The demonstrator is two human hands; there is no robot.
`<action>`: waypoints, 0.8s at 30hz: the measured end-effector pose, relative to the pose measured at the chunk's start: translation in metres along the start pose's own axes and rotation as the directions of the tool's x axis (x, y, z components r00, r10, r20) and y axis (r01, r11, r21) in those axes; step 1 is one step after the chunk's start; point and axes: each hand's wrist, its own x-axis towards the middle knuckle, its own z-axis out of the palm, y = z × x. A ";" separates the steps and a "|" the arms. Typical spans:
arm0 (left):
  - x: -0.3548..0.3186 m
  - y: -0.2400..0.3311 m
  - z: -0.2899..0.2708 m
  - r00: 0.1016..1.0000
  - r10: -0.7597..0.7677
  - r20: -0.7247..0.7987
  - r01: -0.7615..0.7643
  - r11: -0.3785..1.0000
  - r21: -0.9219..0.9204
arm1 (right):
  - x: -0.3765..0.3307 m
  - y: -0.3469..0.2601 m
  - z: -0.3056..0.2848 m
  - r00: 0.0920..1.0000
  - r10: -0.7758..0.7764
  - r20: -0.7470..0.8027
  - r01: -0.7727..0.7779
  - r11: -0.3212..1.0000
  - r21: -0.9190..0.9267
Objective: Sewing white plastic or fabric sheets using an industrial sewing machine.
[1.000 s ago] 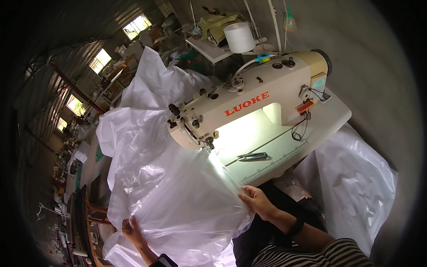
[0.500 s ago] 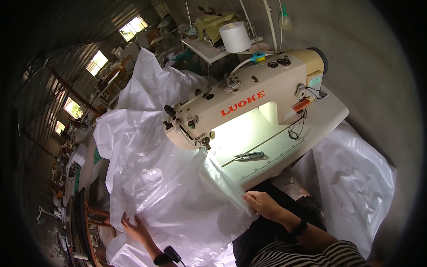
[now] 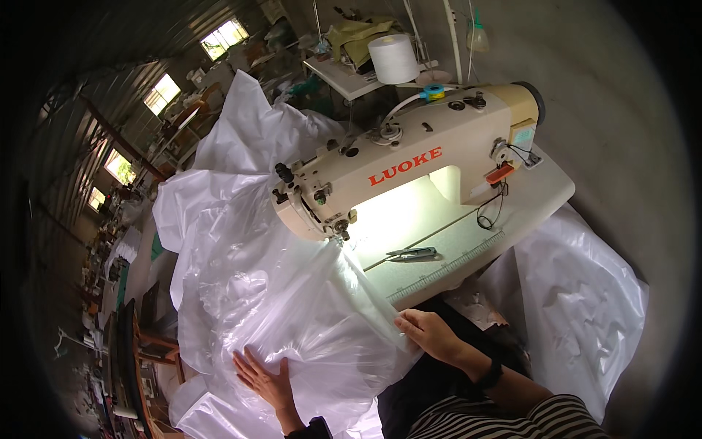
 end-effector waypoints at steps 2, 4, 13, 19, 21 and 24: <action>0.002 -0.006 0.003 0.993 -0.085 -0.084 0.087 0.996 0.014 | 0.000 -0.001 -0.001 0.999 0.031 -0.012 -0.032 0.997 -0.075; 0.004 -0.013 0.007 0.981 -0.179 -0.076 0.179 0.984 -0.012 | -0.001 -0.002 -0.001 0.998 0.049 -0.033 -0.054 0.986 -0.155; 0.038 -0.049 -0.020 0.981 -0.032 -0.191 -0.014 0.972 -0.234 | -0.005 -0.009 0.019 0.925 -0.381 -0.008 0.240 0.599 -0.764; 0.095 -0.037 -0.057 0.912 0.122 -0.392 -0.187 0.973 -0.132 | -0.003 -0.012 0.043 0.956 -0.272 0.106 0.234 0.499 -0.835; 0.106 -0.032 -0.051 0.942 0.083 -0.325 -0.143 0.976 -0.166 | 0.006 -0.012 0.047 0.959 -0.264 0.104 0.219 0.459 -0.861; 0.116 -0.030 -0.036 0.948 0.094 -0.305 -0.155 0.970 -0.185 | 0.030 -0.013 0.049 0.929 -0.356 0.102 0.248 0.395 -0.884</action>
